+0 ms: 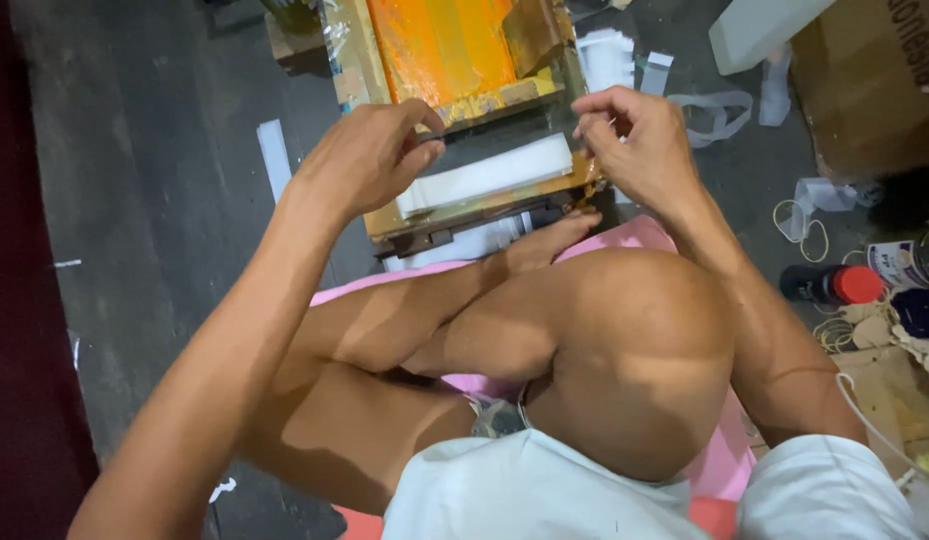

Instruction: The person sits cross-legged and uses a squeegee to pull orange ink across a screen printing frame onto white paper strips. They handle a pink pillow, placing it on the work surface and adjusting it, then continue printing on the paper strips.

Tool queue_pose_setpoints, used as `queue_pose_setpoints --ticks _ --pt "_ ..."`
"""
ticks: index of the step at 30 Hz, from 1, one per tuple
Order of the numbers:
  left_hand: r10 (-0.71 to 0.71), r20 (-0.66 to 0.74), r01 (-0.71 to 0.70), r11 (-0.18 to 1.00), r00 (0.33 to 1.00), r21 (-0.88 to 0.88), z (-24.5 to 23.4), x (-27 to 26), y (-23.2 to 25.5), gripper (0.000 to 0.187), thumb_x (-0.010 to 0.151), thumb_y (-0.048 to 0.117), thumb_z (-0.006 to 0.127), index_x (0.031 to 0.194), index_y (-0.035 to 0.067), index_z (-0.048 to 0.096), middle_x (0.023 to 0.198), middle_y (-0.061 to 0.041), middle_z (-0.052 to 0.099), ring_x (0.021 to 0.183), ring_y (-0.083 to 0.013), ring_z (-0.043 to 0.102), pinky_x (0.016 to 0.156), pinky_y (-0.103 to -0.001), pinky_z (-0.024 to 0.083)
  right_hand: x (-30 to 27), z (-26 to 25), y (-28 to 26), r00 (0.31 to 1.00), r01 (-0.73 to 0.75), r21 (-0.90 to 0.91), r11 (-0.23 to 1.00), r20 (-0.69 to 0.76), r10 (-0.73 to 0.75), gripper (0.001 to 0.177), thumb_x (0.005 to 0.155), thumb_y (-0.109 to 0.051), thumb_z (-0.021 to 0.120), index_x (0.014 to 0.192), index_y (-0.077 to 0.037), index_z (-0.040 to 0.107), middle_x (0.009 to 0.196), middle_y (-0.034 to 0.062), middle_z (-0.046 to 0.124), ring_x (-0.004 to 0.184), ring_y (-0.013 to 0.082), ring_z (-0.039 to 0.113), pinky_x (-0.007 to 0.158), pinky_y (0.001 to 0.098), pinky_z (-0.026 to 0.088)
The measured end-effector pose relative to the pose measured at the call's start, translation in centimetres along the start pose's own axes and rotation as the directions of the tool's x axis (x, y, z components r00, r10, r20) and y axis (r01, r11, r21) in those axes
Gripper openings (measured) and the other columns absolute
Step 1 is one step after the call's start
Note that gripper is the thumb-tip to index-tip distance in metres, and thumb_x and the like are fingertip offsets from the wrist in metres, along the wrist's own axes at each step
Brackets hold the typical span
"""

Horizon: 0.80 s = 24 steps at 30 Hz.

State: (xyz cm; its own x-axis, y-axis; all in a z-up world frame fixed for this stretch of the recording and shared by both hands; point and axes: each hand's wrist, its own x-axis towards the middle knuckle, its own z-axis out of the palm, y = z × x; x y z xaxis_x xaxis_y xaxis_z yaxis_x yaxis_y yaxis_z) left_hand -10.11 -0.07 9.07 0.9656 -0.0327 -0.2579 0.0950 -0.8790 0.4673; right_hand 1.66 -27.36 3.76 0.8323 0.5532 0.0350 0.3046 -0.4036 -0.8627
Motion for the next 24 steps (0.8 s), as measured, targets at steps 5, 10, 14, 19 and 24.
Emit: queue_pose_setpoints --ticks 5,10,14,19,24 --pt "0.084 -0.040 -0.080 0.993 0.996 0.086 0.3 0.5 0.7 0.029 0.106 0.020 0.059 0.127 0.001 0.064 0.096 -0.016 0.075 0.086 -0.0396 0.068 0.062 -0.055 0.049 -0.5 -0.7 0.2 0.997 0.073 0.036 0.997 -0.041 -0.071 0.019 0.104 -0.004 0.055 0.114 -0.001 0.072 0.090 0.0064 0.074 0.073 0.0127 0.070 0.060 0.0262 0.059" --pt "0.117 -0.049 -0.106 0.976 0.992 0.190 0.2 3.6 3.8 0.028 0.106 0.025 0.059 0.125 0.005 0.065 0.094 -0.013 0.076 0.086 -0.0396 0.069 0.062 -0.056 0.050 0.6 -0.9 3.4 0.992 0.107 0.065 0.992 -0.077 -0.102 0.020 0.104 -0.004 0.055 0.115 -0.001 0.071 0.090 0.0062 0.073 0.071 0.0117 0.069 0.066 0.0253 0.055" --pt "0.110 -0.057 -0.098 0.978 0.992 0.182 1.2 6.7 5.2 0.026 0.102 0.026 0.061 0.123 0.011 0.066 0.098 -0.010 0.077 0.096 -0.0419 0.068 0.068 -0.059 0.051 3.1 -0.2 3.4 0.983 0.163 0.161 0.973 -0.112 -0.146 0.014 0.106 -0.002 0.058 0.113 -0.001 0.070 0.088 0.0063 0.071 0.069 0.0106 0.067 0.065 0.0225 0.057" --pt "0.099 -0.098 -0.091 0.993 0.990 0.077 2.0 5.4 4.6 0.023 0.101 0.023 0.062 0.118 0.008 0.067 0.100 -0.015 0.074 0.092 -0.0443 0.066 0.066 -0.058 0.048 4.6 1.1 4.6 0.979 0.199 0.166 0.966 0.010 -0.203 0.018 0.107 -0.007 0.058 0.119 0.001 0.069 0.091 0.0090 0.074 0.071 0.0116 0.068 0.065 0.0226 0.055" --pt "0.124 -0.239 -0.145 0.987 0.963 -0.073 2.1 1.1 2.1 0.022 0.100 0.016 0.064 0.117 0.002 0.068 0.088 -0.012 0.069 0.077 -0.0348 0.064 0.064 -0.047 0.046 4.3 2.4 3.2 0.983 -0.031 0.244 0.969 0.183 -0.015 0.018 0.102 -0.007 0.061 0.117 -0.001 0.070 0.089 0.0072 0.074 0.071 0.0080 0.067 0.061 0.0191 0.050"
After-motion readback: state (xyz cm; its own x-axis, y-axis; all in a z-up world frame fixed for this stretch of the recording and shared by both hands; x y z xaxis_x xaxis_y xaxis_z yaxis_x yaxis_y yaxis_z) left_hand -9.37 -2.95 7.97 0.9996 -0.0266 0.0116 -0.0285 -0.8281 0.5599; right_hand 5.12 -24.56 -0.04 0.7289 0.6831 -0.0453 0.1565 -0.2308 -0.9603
